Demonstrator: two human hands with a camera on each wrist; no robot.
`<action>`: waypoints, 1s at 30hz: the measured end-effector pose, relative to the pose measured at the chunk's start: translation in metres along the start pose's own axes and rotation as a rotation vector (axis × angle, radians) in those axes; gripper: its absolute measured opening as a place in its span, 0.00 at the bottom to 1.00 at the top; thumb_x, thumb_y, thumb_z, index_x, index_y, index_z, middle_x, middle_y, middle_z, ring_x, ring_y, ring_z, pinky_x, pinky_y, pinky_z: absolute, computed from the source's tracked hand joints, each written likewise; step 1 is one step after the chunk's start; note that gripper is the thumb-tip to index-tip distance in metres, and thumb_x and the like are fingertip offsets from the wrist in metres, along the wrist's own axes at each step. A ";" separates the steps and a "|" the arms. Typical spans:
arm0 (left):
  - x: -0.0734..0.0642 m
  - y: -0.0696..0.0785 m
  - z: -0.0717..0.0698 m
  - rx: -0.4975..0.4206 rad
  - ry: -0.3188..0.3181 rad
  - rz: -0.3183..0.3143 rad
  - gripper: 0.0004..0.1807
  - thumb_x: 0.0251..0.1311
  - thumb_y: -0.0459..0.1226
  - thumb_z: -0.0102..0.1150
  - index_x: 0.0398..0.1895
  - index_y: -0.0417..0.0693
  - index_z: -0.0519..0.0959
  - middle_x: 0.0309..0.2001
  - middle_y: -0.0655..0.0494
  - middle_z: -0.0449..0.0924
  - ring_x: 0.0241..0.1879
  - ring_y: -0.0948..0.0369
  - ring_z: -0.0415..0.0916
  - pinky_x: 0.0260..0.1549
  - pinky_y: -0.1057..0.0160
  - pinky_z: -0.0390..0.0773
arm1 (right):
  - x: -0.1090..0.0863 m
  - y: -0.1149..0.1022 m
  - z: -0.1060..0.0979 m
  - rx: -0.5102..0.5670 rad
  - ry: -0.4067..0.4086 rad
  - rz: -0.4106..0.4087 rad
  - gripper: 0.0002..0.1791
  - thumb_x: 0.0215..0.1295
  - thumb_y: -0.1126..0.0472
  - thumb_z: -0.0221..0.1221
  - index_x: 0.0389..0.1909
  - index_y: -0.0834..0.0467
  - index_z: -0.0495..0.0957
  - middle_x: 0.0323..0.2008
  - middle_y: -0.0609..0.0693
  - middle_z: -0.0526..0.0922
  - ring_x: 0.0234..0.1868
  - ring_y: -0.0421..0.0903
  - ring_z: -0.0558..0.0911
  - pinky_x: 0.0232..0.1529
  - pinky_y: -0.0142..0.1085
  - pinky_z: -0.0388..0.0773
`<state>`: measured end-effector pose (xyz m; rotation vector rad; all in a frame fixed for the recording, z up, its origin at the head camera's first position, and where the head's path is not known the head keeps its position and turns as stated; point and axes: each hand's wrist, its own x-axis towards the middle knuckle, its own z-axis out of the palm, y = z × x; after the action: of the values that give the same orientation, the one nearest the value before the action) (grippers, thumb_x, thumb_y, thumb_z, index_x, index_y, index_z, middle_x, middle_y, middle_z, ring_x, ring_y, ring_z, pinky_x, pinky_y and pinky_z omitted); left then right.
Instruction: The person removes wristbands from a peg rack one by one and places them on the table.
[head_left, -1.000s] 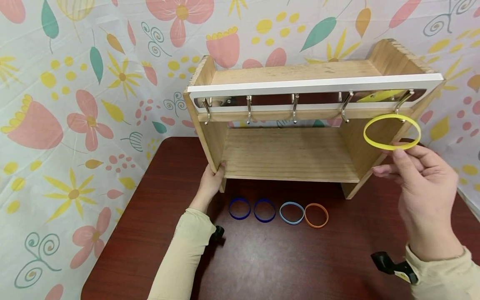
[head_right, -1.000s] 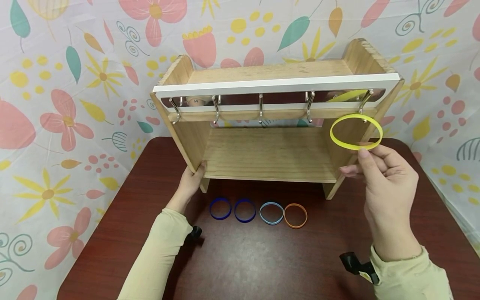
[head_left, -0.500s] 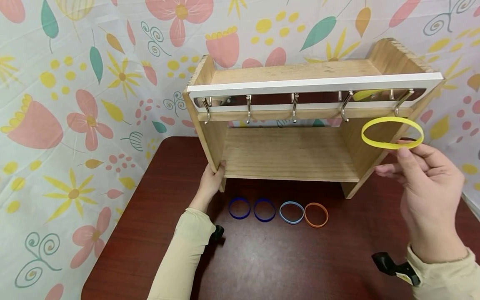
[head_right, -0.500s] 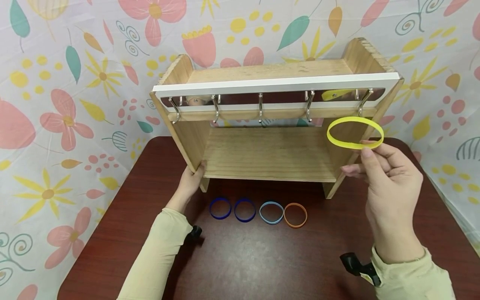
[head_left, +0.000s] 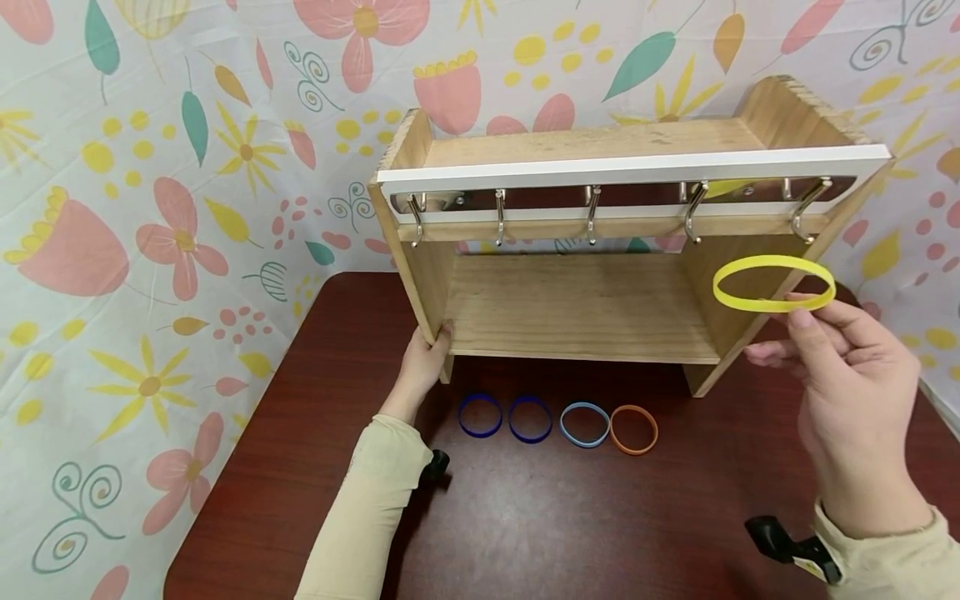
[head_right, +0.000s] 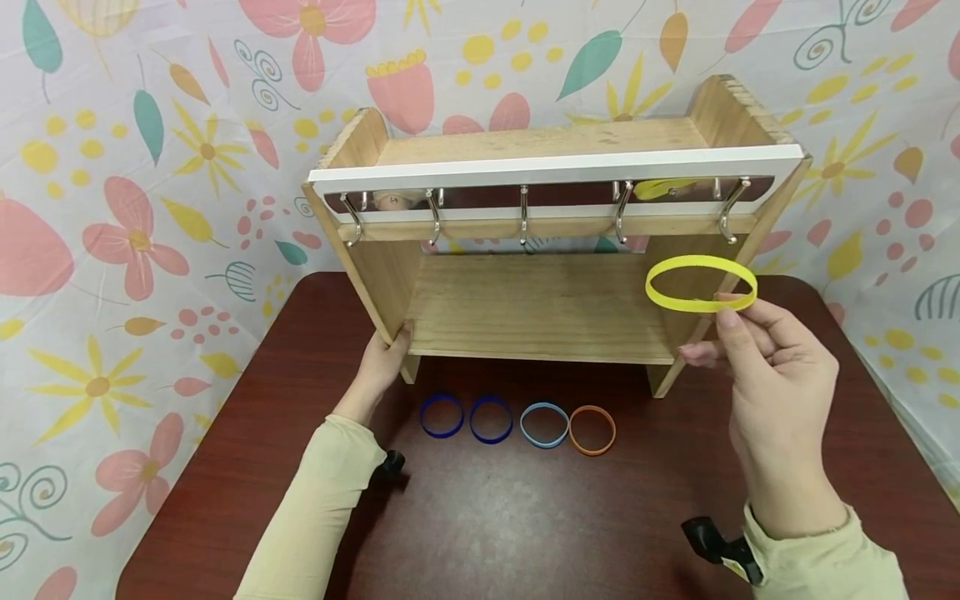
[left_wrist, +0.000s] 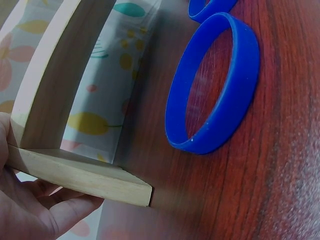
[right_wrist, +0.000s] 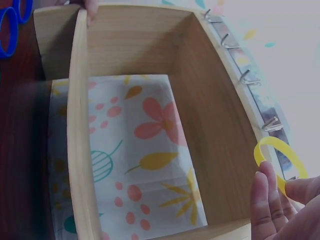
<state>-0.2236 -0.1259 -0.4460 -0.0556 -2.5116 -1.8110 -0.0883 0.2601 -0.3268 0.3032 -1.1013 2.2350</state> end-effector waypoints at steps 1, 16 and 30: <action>0.000 0.000 0.000 0.003 0.000 0.000 0.23 0.74 0.44 0.48 0.66 0.42 0.67 0.56 0.41 0.74 0.55 0.49 0.72 0.51 0.48 0.73 | -0.001 0.000 -0.001 -0.003 -0.003 0.002 0.13 0.62 0.86 0.50 0.48 0.88 0.68 0.36 0.70 0.83 0.18 0.57 0.82 0.23 0.41 0.81; 0.000 0.001 0.000 -0.002 0.009 -0.003 0.22 0.73 0.44 0.49 0.64 0.42 0.69 0.55 0.41 0.75 0.54 0.49 0.72 0.51 0.49 0.73 | -0.013 0.003 -0.015 -0.155 -0.001 0.085 0.13 0.63 0.82 0.53 0.48 0.85 0.70 0.34 0.64 0.85 0.19 0.52 0.83 0.25 0.37 0.81; 0.000 0.000 0.000 0.011 0.006 -0.025 0.22 0.73 0.46 0.49 0.63 0.43 0.69 0.54 0.42 0.75 0.53 0.49 0.73 0.50 0.49 0.73 | -0.026 0.013 -0.038 -0.213 -0.079 0.192 0.11 0.66 0.82 0.50 0.47 0.79 0.74 0.34 0.60 0.87 0.23 0.51 0.85 0.28 0.36 0.82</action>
<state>-0.2234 -0.1260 -0.4457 -0.0185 -2.5293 -1.8041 -0.0739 0.2724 -0.3707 0.2042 -1.4514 2.2597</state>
